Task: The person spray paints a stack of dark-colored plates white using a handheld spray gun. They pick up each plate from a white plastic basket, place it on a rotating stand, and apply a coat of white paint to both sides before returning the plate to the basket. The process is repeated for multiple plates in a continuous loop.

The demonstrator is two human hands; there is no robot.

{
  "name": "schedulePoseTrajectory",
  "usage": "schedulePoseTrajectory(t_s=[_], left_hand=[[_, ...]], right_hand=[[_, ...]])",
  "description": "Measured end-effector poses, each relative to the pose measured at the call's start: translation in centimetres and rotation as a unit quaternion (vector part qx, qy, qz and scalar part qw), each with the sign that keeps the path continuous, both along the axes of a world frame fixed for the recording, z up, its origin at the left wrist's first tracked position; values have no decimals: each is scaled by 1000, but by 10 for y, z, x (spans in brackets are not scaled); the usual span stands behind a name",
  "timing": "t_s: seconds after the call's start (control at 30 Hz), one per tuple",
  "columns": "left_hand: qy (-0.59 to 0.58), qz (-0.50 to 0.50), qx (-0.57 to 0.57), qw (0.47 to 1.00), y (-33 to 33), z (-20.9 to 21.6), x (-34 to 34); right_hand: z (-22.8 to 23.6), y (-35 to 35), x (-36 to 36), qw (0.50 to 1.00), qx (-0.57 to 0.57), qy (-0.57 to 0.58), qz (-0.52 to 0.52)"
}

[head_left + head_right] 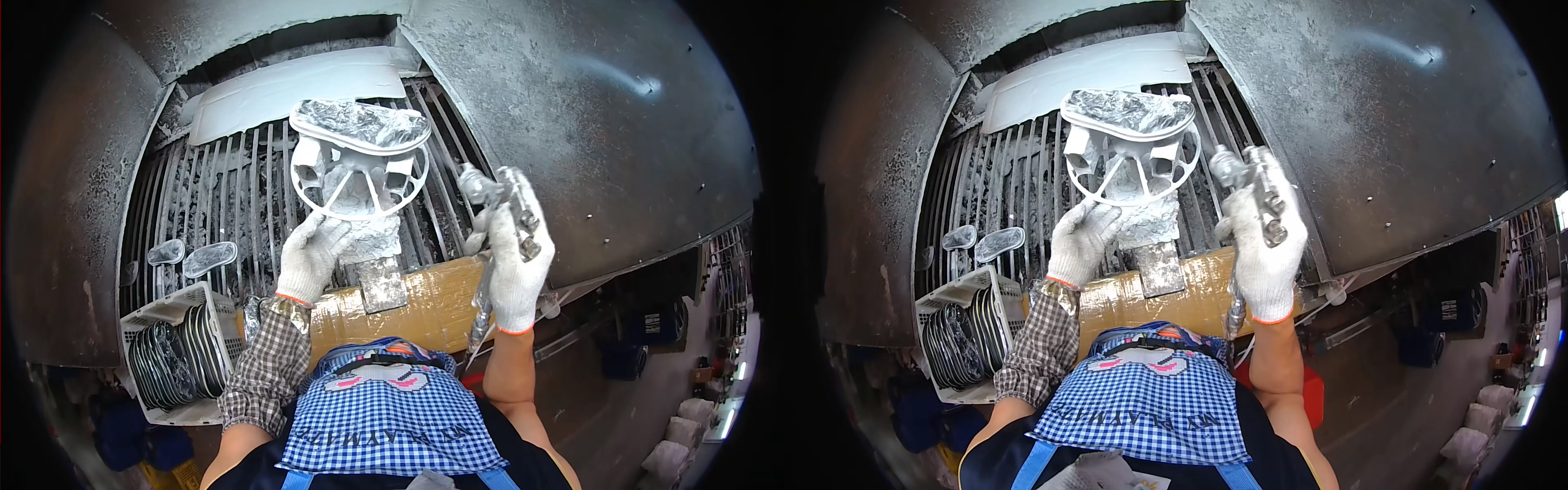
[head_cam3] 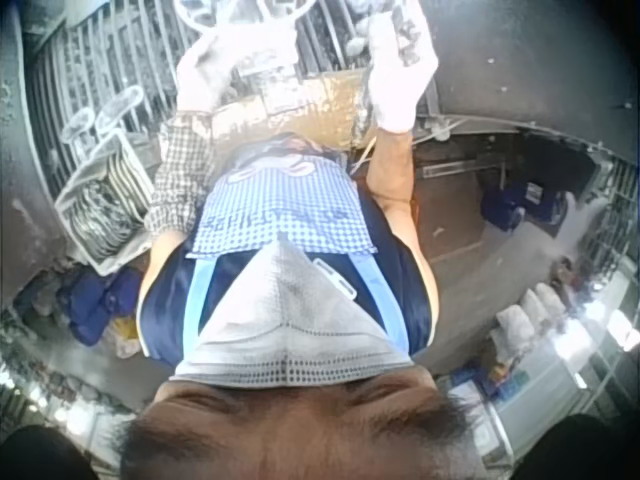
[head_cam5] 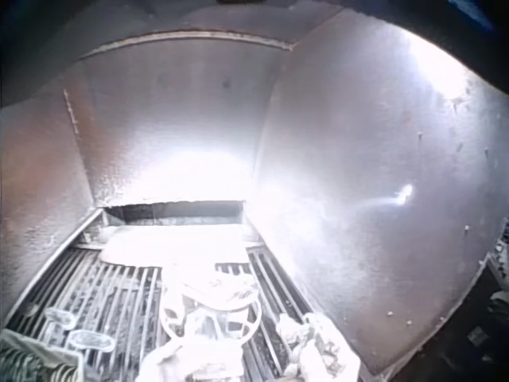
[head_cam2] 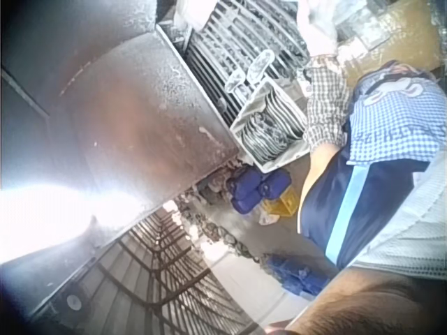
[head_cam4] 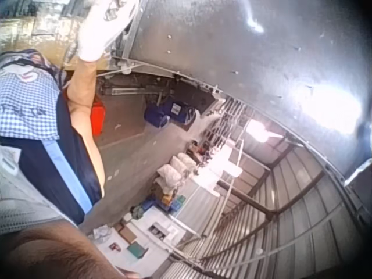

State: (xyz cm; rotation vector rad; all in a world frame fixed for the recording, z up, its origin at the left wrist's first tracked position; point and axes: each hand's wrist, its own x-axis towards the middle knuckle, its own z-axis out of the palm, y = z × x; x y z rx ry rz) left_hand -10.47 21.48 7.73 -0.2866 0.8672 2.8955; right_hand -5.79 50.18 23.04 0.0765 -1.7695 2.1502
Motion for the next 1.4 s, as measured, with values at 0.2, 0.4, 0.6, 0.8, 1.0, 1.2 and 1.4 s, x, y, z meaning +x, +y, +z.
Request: schedulePoseTrajectory(t_s=[0.2, 0.4, 0.6, 0.8, 1.0, 1.2, 1.4], left_hand=[[2, 19, -2, 1000, -12, 0, -5], [2, 25, -45, 999, -24, 11, -10], [-10, 73, -35, 997, -36, 15, -16], [14, 17, -29, 999, -17, 5, -9], [-32, -34, 2, 999, 22, -8, 4], [-20, -40, 24, 999, 35, 2, 2], [-6, -23, -2, 1000, 11, 2, 2]], right_hand=[[-2, -11, 7, 997, 8, -20, 72], [-2, -3, 2, 997, -27, -26, 62], [4, 7, 5, 999, -10, -29, 13], [6, 6, 20, 998, 17, -24, 51], [4, 8, 20, 995, -63, -37, 68], [3, 4, 16, 993, -90, -34, 65], [0, 4, 13, 988, -75, -29, 128]])
